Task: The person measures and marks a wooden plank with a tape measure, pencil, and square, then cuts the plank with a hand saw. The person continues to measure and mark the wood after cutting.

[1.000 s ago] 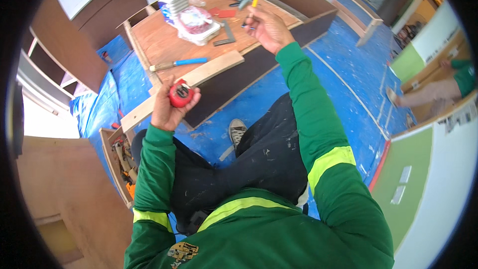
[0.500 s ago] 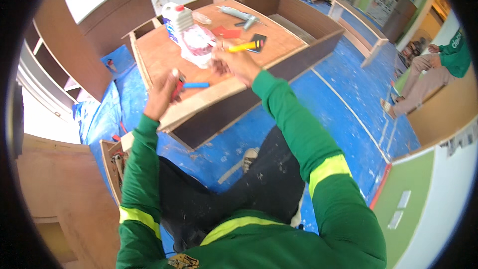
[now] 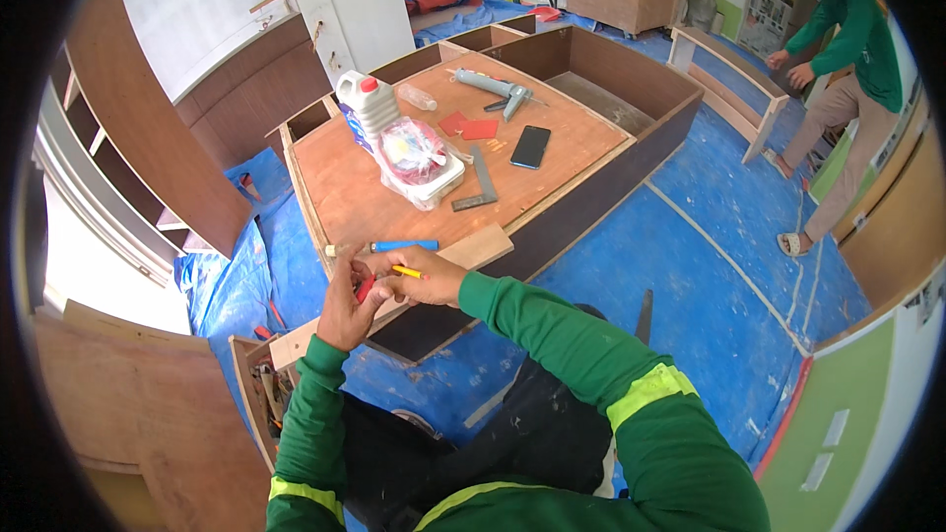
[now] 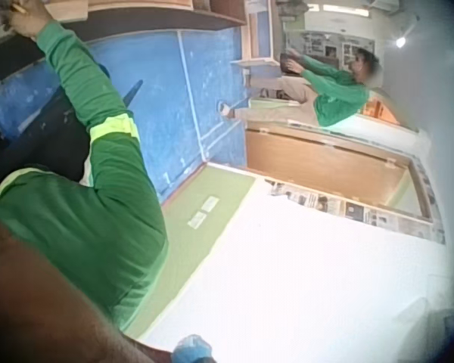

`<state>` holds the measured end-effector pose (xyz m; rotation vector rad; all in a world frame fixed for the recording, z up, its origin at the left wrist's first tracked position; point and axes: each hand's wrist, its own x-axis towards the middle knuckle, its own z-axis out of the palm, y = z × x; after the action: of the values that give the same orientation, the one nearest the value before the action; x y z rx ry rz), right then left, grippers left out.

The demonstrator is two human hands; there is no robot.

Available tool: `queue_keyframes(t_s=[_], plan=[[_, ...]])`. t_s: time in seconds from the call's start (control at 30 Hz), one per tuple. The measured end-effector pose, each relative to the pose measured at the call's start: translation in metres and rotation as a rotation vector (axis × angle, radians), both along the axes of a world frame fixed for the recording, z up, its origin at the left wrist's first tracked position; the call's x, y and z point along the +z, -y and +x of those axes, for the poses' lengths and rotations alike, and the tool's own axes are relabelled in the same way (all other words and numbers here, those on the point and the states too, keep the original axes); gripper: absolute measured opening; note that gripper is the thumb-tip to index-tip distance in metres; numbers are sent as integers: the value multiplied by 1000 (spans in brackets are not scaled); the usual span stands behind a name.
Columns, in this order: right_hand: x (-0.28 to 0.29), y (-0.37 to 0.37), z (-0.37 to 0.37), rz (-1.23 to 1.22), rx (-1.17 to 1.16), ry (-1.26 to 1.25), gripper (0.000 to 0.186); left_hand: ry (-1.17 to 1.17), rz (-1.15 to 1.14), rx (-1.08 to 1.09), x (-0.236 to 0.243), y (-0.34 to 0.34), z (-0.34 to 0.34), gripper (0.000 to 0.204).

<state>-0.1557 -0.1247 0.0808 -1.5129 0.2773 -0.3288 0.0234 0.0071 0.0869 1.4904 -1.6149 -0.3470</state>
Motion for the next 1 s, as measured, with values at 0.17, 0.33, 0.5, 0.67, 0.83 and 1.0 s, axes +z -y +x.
queue_keyframes(t_s=[0.17,0.33,0.5,0.67,0.83,1.0], plan=[[-3,-2,-1,-67,23,-62,28,12,67,-36,10,-16,1,80],[9,23,-25,20,-53,-106,29,193,112,122,6,-40,50,50],[6,114,-96,249,-474,-10,21,186,191,351,-6,-86,154,28],[-24,139,-116,231,-632,-225,20,301,305,478,-13,-114,183,29],[-28,141,-121,22,-671,-503,18,279,349,486,-16,-98,176,30],[-38,144,-127,-143,-701,-629,28,287,402,467,-27,-88,175,31]])
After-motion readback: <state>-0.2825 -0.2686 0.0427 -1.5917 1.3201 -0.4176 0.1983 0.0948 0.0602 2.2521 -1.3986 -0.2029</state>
